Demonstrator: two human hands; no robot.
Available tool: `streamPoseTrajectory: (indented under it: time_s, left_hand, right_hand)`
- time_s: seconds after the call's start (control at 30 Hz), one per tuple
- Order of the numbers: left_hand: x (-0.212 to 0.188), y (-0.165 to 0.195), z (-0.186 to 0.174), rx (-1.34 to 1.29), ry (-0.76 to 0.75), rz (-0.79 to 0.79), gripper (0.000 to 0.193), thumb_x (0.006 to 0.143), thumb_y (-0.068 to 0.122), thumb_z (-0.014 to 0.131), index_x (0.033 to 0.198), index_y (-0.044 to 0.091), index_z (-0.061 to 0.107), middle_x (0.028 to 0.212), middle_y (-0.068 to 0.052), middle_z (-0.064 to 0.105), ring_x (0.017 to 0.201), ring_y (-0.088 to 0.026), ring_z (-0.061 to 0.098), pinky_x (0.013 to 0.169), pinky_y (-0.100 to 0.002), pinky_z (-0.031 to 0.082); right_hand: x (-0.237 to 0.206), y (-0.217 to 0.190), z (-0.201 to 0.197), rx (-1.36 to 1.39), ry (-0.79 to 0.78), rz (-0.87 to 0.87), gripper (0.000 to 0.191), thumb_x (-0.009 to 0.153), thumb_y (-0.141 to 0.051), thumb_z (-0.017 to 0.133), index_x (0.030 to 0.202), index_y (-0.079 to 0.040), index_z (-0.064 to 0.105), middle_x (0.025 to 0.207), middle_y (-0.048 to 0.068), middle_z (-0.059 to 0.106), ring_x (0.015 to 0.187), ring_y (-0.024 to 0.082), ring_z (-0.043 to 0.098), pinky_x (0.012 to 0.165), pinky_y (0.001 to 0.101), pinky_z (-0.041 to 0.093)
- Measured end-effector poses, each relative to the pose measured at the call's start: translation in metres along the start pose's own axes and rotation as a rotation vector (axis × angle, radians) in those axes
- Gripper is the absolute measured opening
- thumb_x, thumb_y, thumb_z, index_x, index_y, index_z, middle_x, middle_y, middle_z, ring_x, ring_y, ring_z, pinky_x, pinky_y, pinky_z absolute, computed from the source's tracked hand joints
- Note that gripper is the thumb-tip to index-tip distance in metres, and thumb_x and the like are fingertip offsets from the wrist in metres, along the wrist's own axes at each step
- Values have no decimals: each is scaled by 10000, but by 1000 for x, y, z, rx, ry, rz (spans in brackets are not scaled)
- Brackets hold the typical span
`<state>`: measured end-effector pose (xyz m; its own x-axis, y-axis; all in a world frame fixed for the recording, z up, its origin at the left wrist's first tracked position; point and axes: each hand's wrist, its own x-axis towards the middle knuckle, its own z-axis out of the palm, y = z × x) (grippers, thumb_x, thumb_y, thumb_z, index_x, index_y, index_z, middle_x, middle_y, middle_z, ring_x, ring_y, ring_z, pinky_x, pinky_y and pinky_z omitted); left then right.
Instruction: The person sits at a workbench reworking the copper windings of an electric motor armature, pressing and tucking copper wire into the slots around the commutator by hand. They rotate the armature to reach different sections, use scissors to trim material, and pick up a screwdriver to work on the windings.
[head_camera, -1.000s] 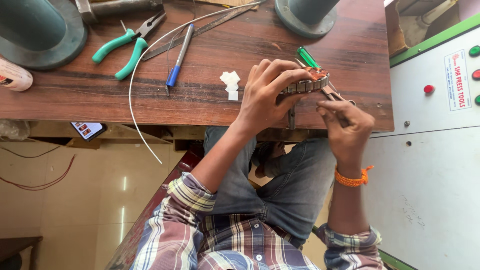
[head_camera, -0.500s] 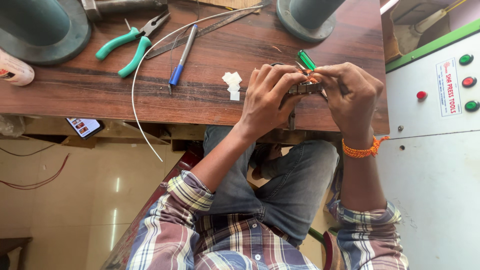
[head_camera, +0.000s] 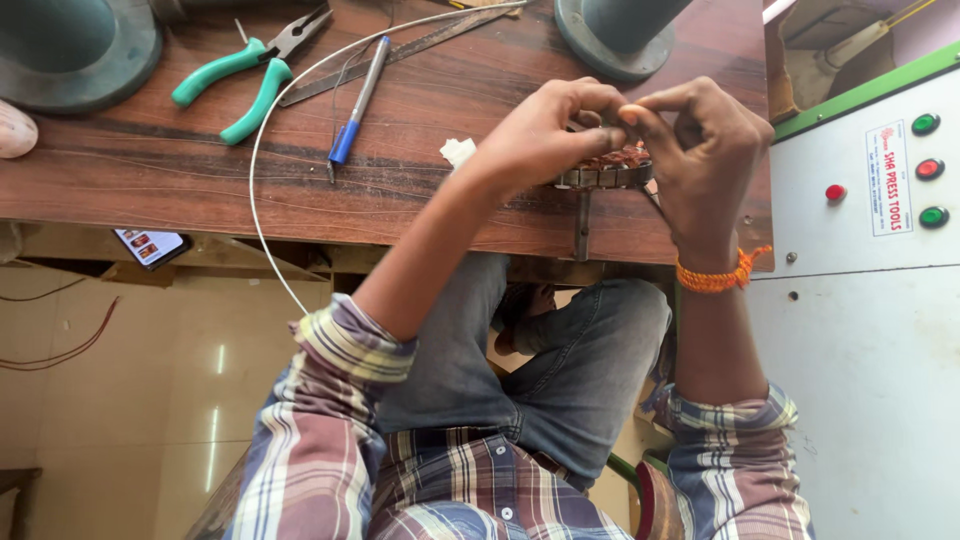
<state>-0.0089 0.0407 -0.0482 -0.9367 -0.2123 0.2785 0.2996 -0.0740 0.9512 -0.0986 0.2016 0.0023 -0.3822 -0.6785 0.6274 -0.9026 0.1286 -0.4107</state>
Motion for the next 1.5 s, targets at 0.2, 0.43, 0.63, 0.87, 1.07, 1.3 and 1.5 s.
streamPoseTrajectory:
  time_s: [0.2, 0.43, 0.63, 0.87, 1.07, 1.3, 1.5]
  left_hand:
    - [-7, 6, -39, 0, -291, 38, 217, 949, 126, 779, 1136, 17, 781, 1042, -16, 681, 967, -99, 652, 870, -255, 555]
    - [-5, 19, -45, 183, -358, 150, 218, 962, 135, 747, 1161, 47, 762, 1041, -31, 717, 987, -123, 664, 911, -284, 546]
    - [-42, 25, -14, 598, 32, 468, 293, 891, 246, 834, 1142, 137, 730, 1083, -52, 645, 1030, -255, 588, 942, -383, 484]
    - [-53, -6, 30, 827, 339, 500, 463, 862, 284, 854, 1267, 199, 645, 1165, 19, 613, 1108, -222, 595, 926, -394, 437]
    - [-54, -19, 36, 871, 405, 550, 378, 883, 277, 848, 1157, 124, 638, 1173, 13, 639, 1045, -216, 583, 900, -387, 424]
    - [-57, -17, 40, 916, 428, 564, 405, 889, 243, 847, 1204, 125, 621, 1208, 12, 641, 1055, -214, 582, 901, -382, 428]
    - [-59, -18, 38, 926, 427, 572, 415, 897, 240, 838, 1229, 127, 618, 1209, 0, 634, 1074, -219, 595, 923, -387, 440]
  right_hand:
    - [-24, -34, -6, 110, -114, 101, 137, 1002, -63, 859, 1004, -18, 730, 841, 9, 682, 679, 39, 546, 610, 243, 420]
    - [-62, -43, 6, 84, -73, 215, 150, 927, -34, 859, 925, 0, 713, 707, 6, 599, 598, 48, 486, 563, 246, 370]
    - [-99, -20, 19, 232, -7, 320, 107, 938, 30, 799, 921, 14, 695, 715, 10, 655, 639, 12, 533, 573, 210, 390]
    - [-101, 14, -8, 272, 37, 351, 70, 989, 42, 776, 988, 25, 708, 868, 56, 721, 721, 38, 613, 629, 211, 464]
    - [-72, 13, -47, 49, 11, 138, 79, 1043, 70, 782, 1019, 43, 712, 914, 77, 740, 745, 68, 672, 649, 211, 496]
    - [-42, -1, -41, -1, -34, -68, 118, 1047, 47, 830, 1038, 22, 715, 888, 92, 728, 707, 108, 673, 621, 232, 491]
    - [-32, -2, -27, -3, -17, -92, 126, 1050, 29, 836, 1046, 16, 711, 929, 96, 735, 674, 103, 645, 601, 234, 475]
